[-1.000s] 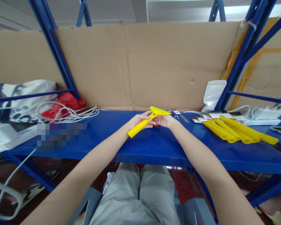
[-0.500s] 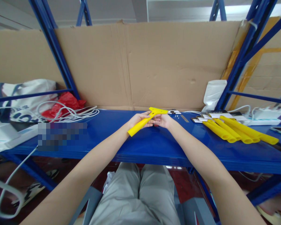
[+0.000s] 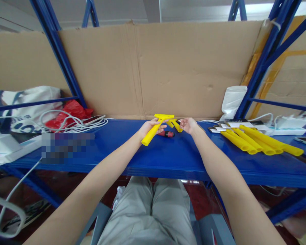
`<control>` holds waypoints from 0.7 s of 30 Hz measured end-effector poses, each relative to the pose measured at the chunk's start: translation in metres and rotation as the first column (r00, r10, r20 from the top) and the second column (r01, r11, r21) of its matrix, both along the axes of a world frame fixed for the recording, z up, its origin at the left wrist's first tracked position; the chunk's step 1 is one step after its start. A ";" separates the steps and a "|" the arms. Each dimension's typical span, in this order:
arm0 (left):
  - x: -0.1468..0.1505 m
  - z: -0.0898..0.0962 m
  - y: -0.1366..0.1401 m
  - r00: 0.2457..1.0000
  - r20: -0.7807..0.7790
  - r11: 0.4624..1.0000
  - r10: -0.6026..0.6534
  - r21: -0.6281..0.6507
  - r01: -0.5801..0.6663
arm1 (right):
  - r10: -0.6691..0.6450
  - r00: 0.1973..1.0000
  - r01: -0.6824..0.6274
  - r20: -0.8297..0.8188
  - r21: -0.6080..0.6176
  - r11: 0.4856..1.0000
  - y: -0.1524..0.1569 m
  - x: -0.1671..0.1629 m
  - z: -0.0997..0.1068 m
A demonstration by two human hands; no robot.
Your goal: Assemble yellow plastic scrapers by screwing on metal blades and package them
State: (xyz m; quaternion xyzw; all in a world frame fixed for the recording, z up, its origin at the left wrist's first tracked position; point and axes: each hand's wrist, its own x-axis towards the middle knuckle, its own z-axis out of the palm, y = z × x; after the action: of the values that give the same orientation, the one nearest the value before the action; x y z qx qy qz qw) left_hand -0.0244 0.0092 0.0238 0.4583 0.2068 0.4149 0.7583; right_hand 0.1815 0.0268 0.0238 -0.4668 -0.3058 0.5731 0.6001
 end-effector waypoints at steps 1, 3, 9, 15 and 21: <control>0.000 -0.001 0.002 1.000 -0.011 1.000 0.018 -0.015 -0.019 | -0.078 0.996 0.079 0.037 -0.022 0.997 0.002 0.010 -0.002; 0.001 -0.004 0.006 0.997 -0.045 0.997 0.057 -0.053 -0.060 | -0.156 0.983 0.163 0.098 -0.061 0.985 0.006 0.027 -0.006; 0.000 -0.007 0.015 0.988 -0.073 0.969 0.137 -0.196 -0.149 | -0.181 0.968 0.193 0.174 -0.055 0.980 0.012 0.045 -0.017; -0.003 -0.004 0.017 0.981 -0.049 0.953 0.188 -0.233 -0.194 | -0.165 0.927 0.133 0.337 0.117 0.984 0.020 0.045 -0.022; -0.004 -0.004 0.020 0.941 -0.069 0.896 0.332 -0.288 -0.337 | -0.364 0.426 -0.001 0.828 0.403 0.915 0.019 0.018 -0.018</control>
State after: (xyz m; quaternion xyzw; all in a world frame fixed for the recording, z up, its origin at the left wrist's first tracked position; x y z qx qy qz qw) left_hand -0.0280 0.0293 0.0200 0.3014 0.3490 0.4990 0.7337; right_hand 0.1991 0.0454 0.0060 -0.6152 -0.6158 0.1097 0.4800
